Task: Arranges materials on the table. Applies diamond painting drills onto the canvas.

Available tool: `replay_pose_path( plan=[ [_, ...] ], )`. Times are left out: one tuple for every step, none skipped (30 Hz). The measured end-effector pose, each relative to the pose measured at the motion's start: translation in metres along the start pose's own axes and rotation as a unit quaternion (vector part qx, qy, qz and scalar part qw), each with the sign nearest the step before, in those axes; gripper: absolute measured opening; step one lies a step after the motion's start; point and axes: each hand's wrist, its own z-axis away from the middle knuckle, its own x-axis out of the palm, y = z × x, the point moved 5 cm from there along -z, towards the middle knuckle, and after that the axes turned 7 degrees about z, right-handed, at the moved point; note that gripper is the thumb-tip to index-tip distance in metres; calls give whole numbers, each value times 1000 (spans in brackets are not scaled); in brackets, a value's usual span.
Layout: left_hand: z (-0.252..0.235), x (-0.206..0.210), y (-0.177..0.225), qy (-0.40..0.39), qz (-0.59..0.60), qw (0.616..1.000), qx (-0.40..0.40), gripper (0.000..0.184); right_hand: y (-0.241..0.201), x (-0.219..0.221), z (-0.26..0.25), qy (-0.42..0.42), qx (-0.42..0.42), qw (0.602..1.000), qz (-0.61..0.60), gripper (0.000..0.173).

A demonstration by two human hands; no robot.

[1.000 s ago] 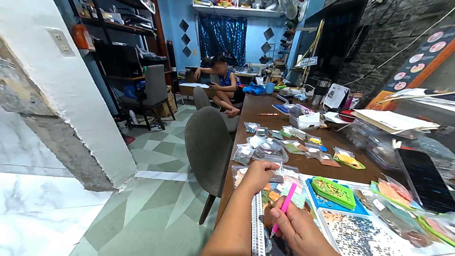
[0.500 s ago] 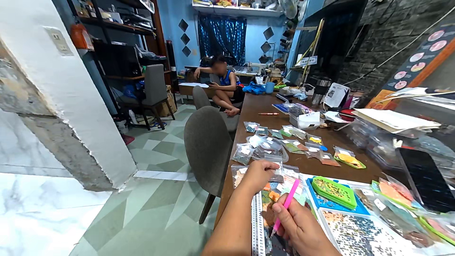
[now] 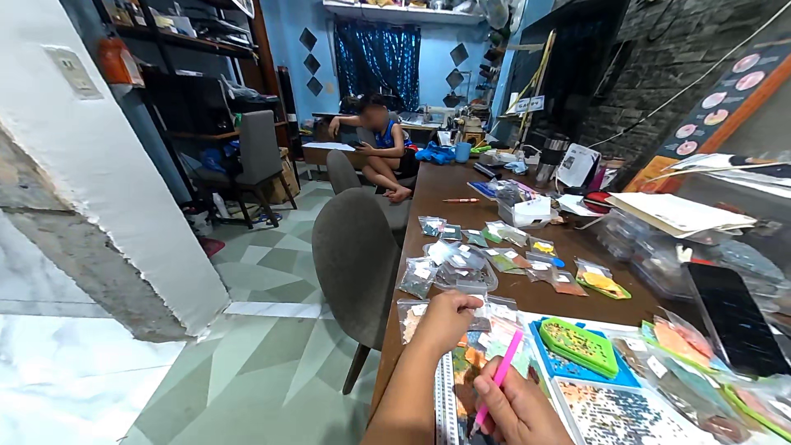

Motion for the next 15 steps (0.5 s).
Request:
replay_pose_path(
  plan=[
    [0,0,0,-2,-6,1000,-1,25,-1,0,1,0,-3,1000,5,27],
    [0,0,0,-4,-8,1000,-2,26,-1,1,1,-2,-4,1000,7,27],
    [0,0,0,-5,-8,1000,1,26,-1,1,1,-2,-5,1000,9,27],
    [0,1,0,-5,-9,1000,5,26,-1,1,2,-3,-8,1000,11,28],
    [-1,1,-1,-5,-11,1000,11,26,-1,1,2,-2,-14,1000,12,28],
    [-1,2,-1,-6,-13,1000,13,26,-1,1,2,-1,-18,1000,15,28],
    [-2,2,-1,-8,-16,1000,13,26,-1,1,3,0,-22,1000,18,29],
    [-2,2,-1,-8,-19,1000,13,26,-1,1,3,2,-24,1000,19,29],
    [-2,2,-1,-10,-20,1000,12,26,-1,1,3,4,-26,999,21,29],
    [-3,2,-1,-11,-20,1000,12,26,-2,1,4,3,-28,999,21,29],
    [-3,2,-1,-11,-19,1000,11,26,-2,1,4,3,-30,999,21,30],
    [-3,2,-2,-12,-18,1000,11,25,-2,1,5,3,-34,999,23,31],
    [-3,2,-1,-12,-18,1000,11,25,-2,2,5,3,-38,999,26,32],
    [-3,2,-1,-12,-18,1000,12,26,-2,2,5,3,-45,998,32,33],
    [-3,2,-1,-11,-19,1000,13,26,-3,2,6,3,-52,998,38,34]
  ],
)
